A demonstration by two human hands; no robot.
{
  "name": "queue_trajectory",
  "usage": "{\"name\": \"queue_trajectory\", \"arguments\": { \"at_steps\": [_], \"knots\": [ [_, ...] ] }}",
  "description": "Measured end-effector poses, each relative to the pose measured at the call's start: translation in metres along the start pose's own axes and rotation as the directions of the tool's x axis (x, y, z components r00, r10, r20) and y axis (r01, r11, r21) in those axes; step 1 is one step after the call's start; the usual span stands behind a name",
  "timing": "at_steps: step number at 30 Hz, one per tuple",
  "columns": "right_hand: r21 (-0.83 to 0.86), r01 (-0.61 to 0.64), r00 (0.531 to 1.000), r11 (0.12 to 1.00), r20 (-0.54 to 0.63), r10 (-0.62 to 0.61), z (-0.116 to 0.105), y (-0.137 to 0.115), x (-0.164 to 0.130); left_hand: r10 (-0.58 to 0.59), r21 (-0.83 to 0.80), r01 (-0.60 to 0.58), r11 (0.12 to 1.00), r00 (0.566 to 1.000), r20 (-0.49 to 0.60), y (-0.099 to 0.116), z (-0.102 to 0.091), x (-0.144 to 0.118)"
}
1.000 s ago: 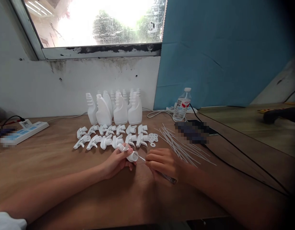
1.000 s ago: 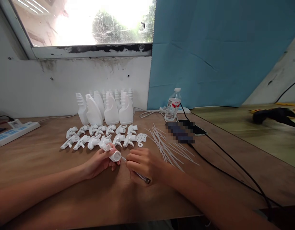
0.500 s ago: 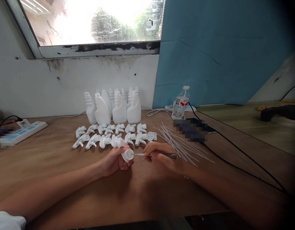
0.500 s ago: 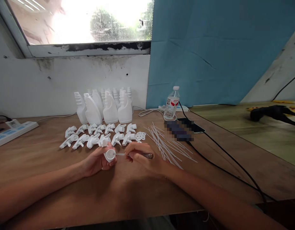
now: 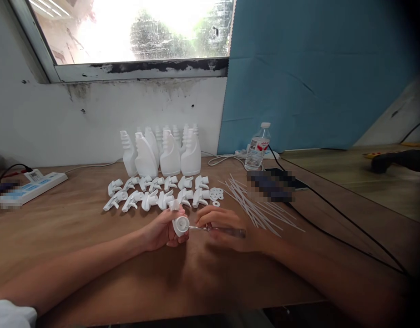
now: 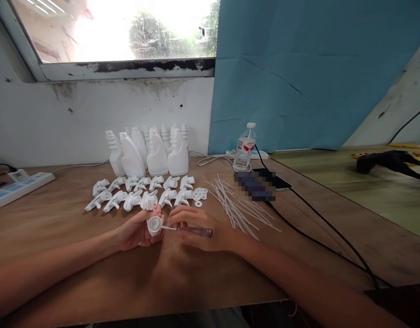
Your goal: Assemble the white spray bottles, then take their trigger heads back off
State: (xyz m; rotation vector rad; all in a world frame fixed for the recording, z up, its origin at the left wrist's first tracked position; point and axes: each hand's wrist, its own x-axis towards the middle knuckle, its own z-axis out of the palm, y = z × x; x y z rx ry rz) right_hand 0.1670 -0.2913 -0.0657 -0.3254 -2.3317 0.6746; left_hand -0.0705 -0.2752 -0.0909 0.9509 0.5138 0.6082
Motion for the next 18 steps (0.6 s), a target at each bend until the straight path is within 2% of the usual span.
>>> {"name": "queue_trajectory", "arguments": {
  "at_steps": [1,3,6,9,18],
  "knots": [
    [-0.136,0.105,0.994,0.985,0.054,-0.098,0.000,0.001,0.001,-0.011,-0.004,0.011,1.000,1.000,0.000,0.000,0.000,0.000],
    [-0.356,0.277,0.958,0.892,0.174,-0.228,0.001,0.003,0.003,-0.036,-0.005,0.036,0.999,0.999,-0.013,0.000,-0.001,0.000],
    [-0.537,0.395,0.918,0.745,0.265,-0.296,0.004,0.005,0.005,-0.067,-0.013,0.066,0.998,0.996,-0.051,0.001,-0.002,0.001],
    [-0.591,0.420,0.908,0.689,0.263,-0.327,0.008,0.004,0.006,-0.075,-0.024,0.074,0.997,0.994,-0.074,0.000,-0.003,0.001],
    [-0.620,0.402,0.916,0.674,0.270,-0.298,0.011,0.004,0.005,-0.024,-0.054,0.021,0.998,0.998,-0.054,-0.003,-0.002,0.004]
  ]
}}
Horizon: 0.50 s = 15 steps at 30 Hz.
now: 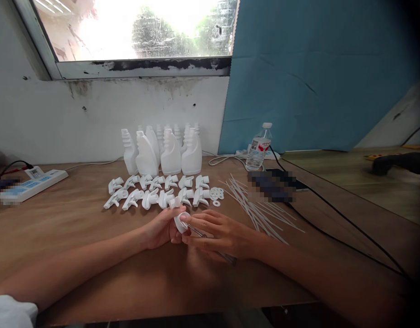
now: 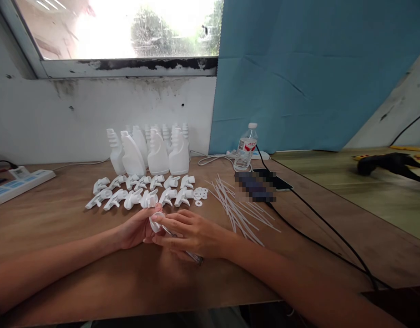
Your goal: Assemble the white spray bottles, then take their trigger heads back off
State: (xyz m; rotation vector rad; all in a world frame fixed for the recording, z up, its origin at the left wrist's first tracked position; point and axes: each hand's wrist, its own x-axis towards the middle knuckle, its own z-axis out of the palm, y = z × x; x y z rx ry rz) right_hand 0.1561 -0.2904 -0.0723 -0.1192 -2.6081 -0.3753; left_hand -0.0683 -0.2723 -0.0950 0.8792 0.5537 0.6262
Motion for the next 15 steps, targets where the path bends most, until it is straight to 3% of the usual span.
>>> {"name": "queue_trajectory", "arguments": {
  "at_steps": [5,10,15],
  "knots": [
    [0.057,-0.037,0.998,0.998,-0.055,0.040,0.001,-0.003,0.002,0.030,-0.079,-0.032,0.996,0.999,-0.034,-0.001,-0.003,0.001],
    [0.201,-0.093,0.977,0.975,-0.169,0.128,-0.010,0.000,-0.001,0.035,-0.036,-0.037,0.999,0.999,-0.033,0.000,0.000,0.000],
    [0.171,-0.378,0.878,0.910,-0.245,0.411,-0.020,0.034,-0.028,0.096,0.042,-0.096,0.995,0.995,-0.013,-0.002,0.005,-0.001]
  ]
}}
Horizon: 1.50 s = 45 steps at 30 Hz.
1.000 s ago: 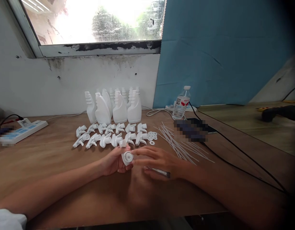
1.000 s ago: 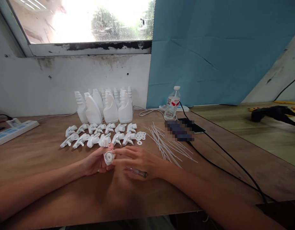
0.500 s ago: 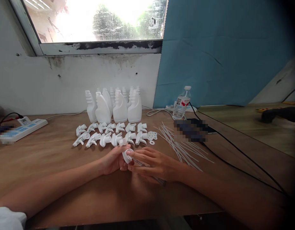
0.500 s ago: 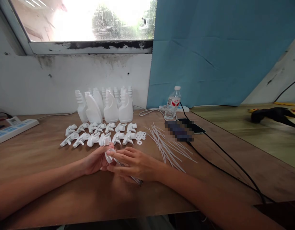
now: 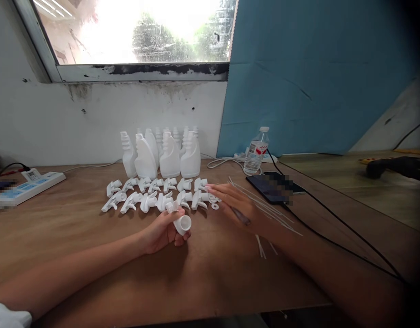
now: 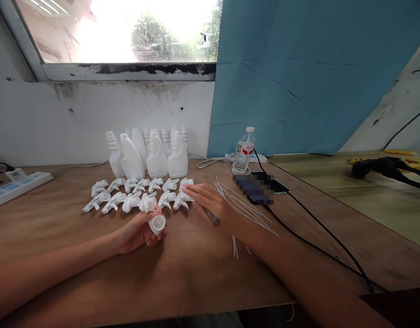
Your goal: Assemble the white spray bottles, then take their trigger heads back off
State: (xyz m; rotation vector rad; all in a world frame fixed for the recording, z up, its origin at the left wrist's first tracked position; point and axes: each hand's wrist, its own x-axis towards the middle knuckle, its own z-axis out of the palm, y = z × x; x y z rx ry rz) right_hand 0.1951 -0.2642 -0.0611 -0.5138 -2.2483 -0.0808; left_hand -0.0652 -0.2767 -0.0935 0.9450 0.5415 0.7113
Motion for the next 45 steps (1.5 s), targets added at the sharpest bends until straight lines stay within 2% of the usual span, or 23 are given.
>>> {"name": "queue_trajectory", "arguments": {
  "at_steps": [2,4,6,9,12,15,18,20,22,24,25,26,28,30,32,34,37,39,42,45],
  "knots": [
    [-0.047,-0.101,0.995,0.994,-0.002,0.101,-0.005,0.020,-0.006,0.054,0.022,-0.054,0.998,0.998,0.024,-0.002,0.001,-0.001],
    [-0.067,-0.197,0.976,0.978,0.080,0.202,-0.007,0.036,-0.011,0.097,0.049,-0.099,0.994,0.994,0.044,-0.003,0.002,-0.002],
    [-0.053,-0.293,0.940,0.955,0.167,0.298,-0.008,0.045,-0.013,0.133,0.103,-0.140,0.985,0.989,0.068,-0.004,0.002,-0.002],
    [0.005,-0.389,0.898,0.921,0.226,0.378,-0.010,0.050,-0.014,0.203,0.257,-0.232,0.938,0.970,0.135,-0.005,0.001,-0.004],
    [0.015,-0.408,0.890,0.913,0.230,0.394,-0.011,0.053,-0.015,0.234,0.440,-0.316,0.841,0.944,0.231,-0.002,0.001,-0.009],
    [0.023,-0.414,0.888,0.910,0.228,0.398,-0.012,0.056,-0.016,0.254,0.600,-0.404,0.690,0.912,0.323,0.008,0.005,-0.018],
    [0.057,-0.433,0.886,0.900,0.212,0.413,-0.016,0.056,-0.015,0.350,0.727,-0.453,0.517,0.886,0.303,0.027,0.004,-0.028],
    [0.079,-0.500,0.857,0.862,0.191,0.479,-0.023,0.053,-0.013,0.453,0.802,-0.431,0.414,0.861,0.229,0.045,-0.007,-0.036],
    [0.128,-0.636,0.770,0.761,0.174,0.614,-0.031,0.049,-0.010,0.574,0.885,-0.371,0.280,0.804,0.155,0.067,-0.030,-0.046],
    [0.223,-0.741,0.670,0.633,0.180,0.721,-0.038,0.047,-0.009,0.684,0.963,-0.246,0.108,0.721,0.108,0.090,-0.062,-0.058],
    [0.280,-0.759,0.644,0.588,0.189,0.742,-0.041,0.047,-0.008,0.711,0.987,-0.150,0.052,0.700,0.069,0.101,-0.080,-0.064],
    [0.334,-0.757,0.639,0.561,0.203,0.742,-0.042,0.047,-0.008,0.744,0.998,-0.059,0.018,0.668,0.025,0.111,-0.099,-0.071],
    [0.400,-0.736,0.657,0.547,0.226,0.719,-0.044,0.049,-0.009,0.764,0.996,0.092,0.016,0.641,-0.072,0.124,-0.135,-0.085],
    [0.395,-0.743,0.653,0.541,0.246,0.716,-0.043,0.051,-0.011,0.740,0.984,0.173,0.044,0.657,-0.148,0.130,-0.164,-0.097],
    [0.356,-0.764,0.634,0.538,0.258,0.729,-0.041,0.050,-0.011,0.699,0.970,0.219,0.104,0.678,-0.227,0.128,-0.185,-0.107],
    [0.322,-0.779,0.618,0.537,0.259,0.742,-0.041,0.049,-0.011,0.661,0.960,0.234,0.155,0.698,-0.277,0.122,-0.196,-0.112],
    [0.285,-0.797,0.597,0.532,0.235,0.767,-0.042,0.047,-0.010,0.638,0.958,0.210,0.197,0.714,-0.288,0.112,-0.198,-0.115],
    [0.258,-0.808,0.582,0.530,0.210,0.785,-0.043,0.047,-0.010,0.650,0.958,0.187,0.218,0.705,-0.285,0.108,-0.192,-0.113],
    [0.224,-0.818,0.568,0.530,0.162,0.807,-0.044,0.051,-0.012,0.674,0.963,0.167,0.212,0.689,-0.268,0.103,-0.184,-0.111],
    [0.195,-0.826,0.556,0.530,0.118,0.823,-0.044,0.054,-0.015,0.659,0.965,0.150,0.217,0.707,-0.258,0.100,-0.181,-0.112]
  ]
}}
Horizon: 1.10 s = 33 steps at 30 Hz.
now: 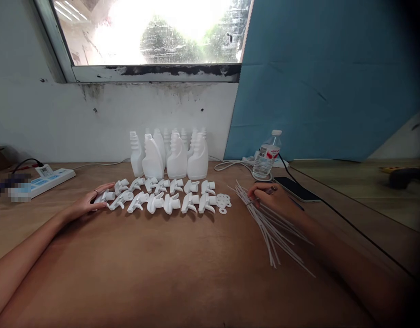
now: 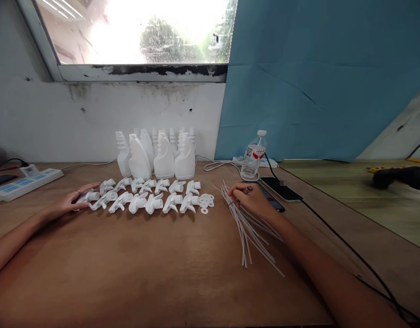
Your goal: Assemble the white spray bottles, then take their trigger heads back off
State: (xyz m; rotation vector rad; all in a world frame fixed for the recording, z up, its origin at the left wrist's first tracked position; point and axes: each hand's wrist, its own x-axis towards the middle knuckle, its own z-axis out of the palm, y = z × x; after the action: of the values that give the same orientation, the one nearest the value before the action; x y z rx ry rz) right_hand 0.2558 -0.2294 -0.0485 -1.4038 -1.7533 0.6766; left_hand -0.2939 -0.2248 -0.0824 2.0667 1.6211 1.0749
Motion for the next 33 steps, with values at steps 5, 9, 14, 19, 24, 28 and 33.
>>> {"name": "queue_trajectory", "arguments": {
  "at_steps": [5,9,14,19,24,28,33],
  "knots": [
    [-0.022,-0.007,1.000,1.000,-0.021,0.006,0.001,0.000,-0.001,-0.017,-0.002,0.017,1.000,0.999,0.041,-0.006,-0.001,0.001],
    [-0.034,-0.007,1.000,0.999,-0.010,0.006,0.002,0.002,0.001,-0.014,-0.012,0.015,1.000,1.000,0.015,-0.007,0.004,0.005],
    [-0.060,0.005,1.000,0.998,0.013,-0.004,0.001,0.010,0.004,-0.001,-0.006,0.001,1.000,0.996,0.091,-0.001,-0.001,0.009],
    [-0.081,0.013,1.000,0.997,0.027,-0.011,0.001,0.014,0.005,0.031,0.081,-0.053,0.995,0.967,0.252,-0.011,-0.013,0.014],
    [-0.085,0.004,0.999,0.996,0.033,-0.002,0.001,0.017,0.006,0.046,0.121,-0.065,0.991,0.987,0.155,-0.037,-0.007,0.026],
    [-0.088,-0.005,1.000,0.996,0.030,0.007,0.002,0.018,0.007,0.004,0.161,-0.024,0.987,0.992,0.124,-0.043,-0.003,0.029],
    [-0.092,-0.004,0.999,0.996,0.035,0.007,0.002,0.017,0.007,-0.018,0.218,-0.009,0.976,0.993,0.120,-0.034,-0.005,0.027]
  ]
}}
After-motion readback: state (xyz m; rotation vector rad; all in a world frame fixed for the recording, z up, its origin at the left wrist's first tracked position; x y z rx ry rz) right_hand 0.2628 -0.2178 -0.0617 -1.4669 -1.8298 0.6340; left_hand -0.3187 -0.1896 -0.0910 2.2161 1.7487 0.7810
